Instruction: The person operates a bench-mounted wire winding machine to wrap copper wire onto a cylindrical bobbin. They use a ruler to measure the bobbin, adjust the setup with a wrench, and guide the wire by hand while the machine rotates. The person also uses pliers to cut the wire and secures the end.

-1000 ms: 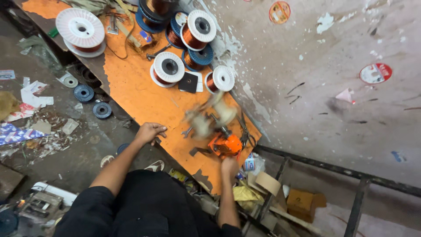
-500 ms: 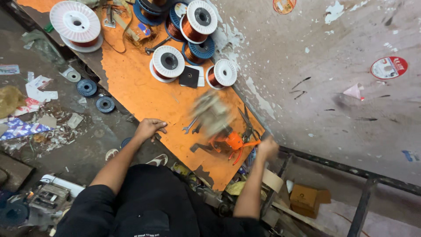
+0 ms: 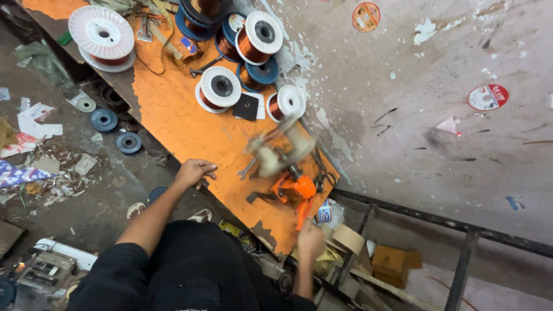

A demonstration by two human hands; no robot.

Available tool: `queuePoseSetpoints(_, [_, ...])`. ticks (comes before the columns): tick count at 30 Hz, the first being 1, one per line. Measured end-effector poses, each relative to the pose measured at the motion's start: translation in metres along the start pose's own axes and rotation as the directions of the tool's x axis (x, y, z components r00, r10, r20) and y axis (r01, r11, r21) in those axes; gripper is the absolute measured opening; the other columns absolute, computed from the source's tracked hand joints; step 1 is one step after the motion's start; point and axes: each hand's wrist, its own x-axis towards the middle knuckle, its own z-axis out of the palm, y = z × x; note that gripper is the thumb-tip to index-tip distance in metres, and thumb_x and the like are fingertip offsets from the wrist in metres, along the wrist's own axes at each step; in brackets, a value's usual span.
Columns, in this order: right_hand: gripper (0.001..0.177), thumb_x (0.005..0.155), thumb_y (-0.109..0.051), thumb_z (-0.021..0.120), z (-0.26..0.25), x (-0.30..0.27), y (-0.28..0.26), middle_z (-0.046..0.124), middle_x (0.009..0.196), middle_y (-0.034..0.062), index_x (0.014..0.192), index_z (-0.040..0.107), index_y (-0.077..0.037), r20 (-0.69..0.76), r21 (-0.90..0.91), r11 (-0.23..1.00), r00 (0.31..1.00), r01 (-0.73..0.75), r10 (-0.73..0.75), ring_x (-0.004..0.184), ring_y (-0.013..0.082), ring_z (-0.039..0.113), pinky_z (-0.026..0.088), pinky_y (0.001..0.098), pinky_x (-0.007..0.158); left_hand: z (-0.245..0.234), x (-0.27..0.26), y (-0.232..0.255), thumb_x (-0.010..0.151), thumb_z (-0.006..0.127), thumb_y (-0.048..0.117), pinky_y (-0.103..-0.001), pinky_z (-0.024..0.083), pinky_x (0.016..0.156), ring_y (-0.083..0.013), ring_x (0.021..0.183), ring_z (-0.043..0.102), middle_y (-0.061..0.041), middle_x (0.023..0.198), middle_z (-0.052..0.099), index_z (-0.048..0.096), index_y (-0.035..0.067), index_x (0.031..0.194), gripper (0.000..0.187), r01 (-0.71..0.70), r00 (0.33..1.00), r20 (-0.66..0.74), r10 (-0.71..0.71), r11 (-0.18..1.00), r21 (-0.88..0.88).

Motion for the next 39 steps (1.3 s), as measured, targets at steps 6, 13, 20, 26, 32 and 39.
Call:
queuePoseSetpoints(6, [0.065,0.103,-0.052,0.050,-0.041,0.111,-0.014,0.066,0.069,0.0265,0.075,0.073,0.001,-0.398,0.148,0.989,0.916,0.021,0.040,0.060,0.0471,0.063,0.042,0.0595,0.058,0.000,0.000,0.000,0.095,0.071,0.025,-0.028,0.036,0.033,-0.0122,0.033,0.045,-0.011,0.080,0.079,0.077,-0.002,0.108,0.031,0.014,1.000,0.017,-0.014,1.000,-0.003])
queuePoseSetpoints(13, [0.054,0.096,-0.056,0.052,0.021,0.165,-0.064,0.074,0.097,0.0233,0.100,0.077,-0.008,-0.174,0.041,0.998,0.983,-0.045,0.051,0.091,0.0458,0.070,0.053,0.0559,0.076,0.002,-0.005,0.007,0.096,0.069,0.024,-0.028,0.035,0.033,-0.0120,0.032,0.044,-0.011,0.080,0.079,0.076,-0.001,0.110,0.030,0.007,1.000,0.002,-0.007,1.000,-0.006])
queuePoseSetpoints(20, [0.051,0.093,-0.052,0.045,0.061,0.047,-0.040,0.075,0.101,0.0197,0.109,0.074,-0.013,0.229,0.160,0.980,0.962,0.116,-0.151,0.095,0.0447,0.068,0.051,0.0566,0.078,0.001,-0.005,0.008,0.096,0.069,0.024,-0.028,0.035,0.033,-0.0119,0.033,0.044,-0.011,0.081,0.079,0.076,-0.001,0.112,0.031,0.004,1.000,-0.003,-0.004,1.000,0.017])
queuePoseSetpoints(26, [0.061,0.100,-0.054,0.039,0.001,-0.009,-0.012,0.070,0.079,0.0248,0.088,0.077,-0.009,0.061,0.014,0.995,0.994,0.094,-0.094,0.073,0.0482,0.066,0.049,0.0584,0.065,-0.002,-0.002,0.002,0.096,0.069,0.026,-0.026,0.038,0.034,-0.0097,0.035,0.046,-0.009,0.084,0.079,0.076,0.002,0.111,0.030,-0.025,1.000,0.001,0.025,0.999,0.025])
queuePoseSetpoints(32, [0.061,0.100,-0.051,0.053,-0.050,0.072,-0.013,0.064,0.068,0.0263,0.072,0.074,-0.001,-0.366,0.151,0.987,0.931,0.052,0.007,0.063,0.0477,0.063,0.044,0.0577,0.059,0.002,-0.006,0.008,0.097,0.069,0.026,-0.027,0.034,0.034,-0.0105,0.036,0.045,-0.008,0.088,0.078,0.075,0.000,0.111,0.030,-0.004,1.000,-0.026,0.007,0.994,0.109])
queuePoseSetpoints(39, [0.063,0.096,-0.059,0.051,0.014,0.189,-0.040,0.073,0.091,0.0259,0.089,0.077,-0.002,-0.200,0.185,0.963,0.952,-0.195,0.232,0.089,0.0467,0.070,0.051,0.0571,0.077,0.010,-0.022,0.023,0.097,0.070,0.023,-0.026,0.033,0.033,-0.0102,0.036,0.044,-0.009,0.086,0.077,0.075,-0.003,0.108,0.028,0.020,0.999,-0.047,-0.017,0.998,0.054])
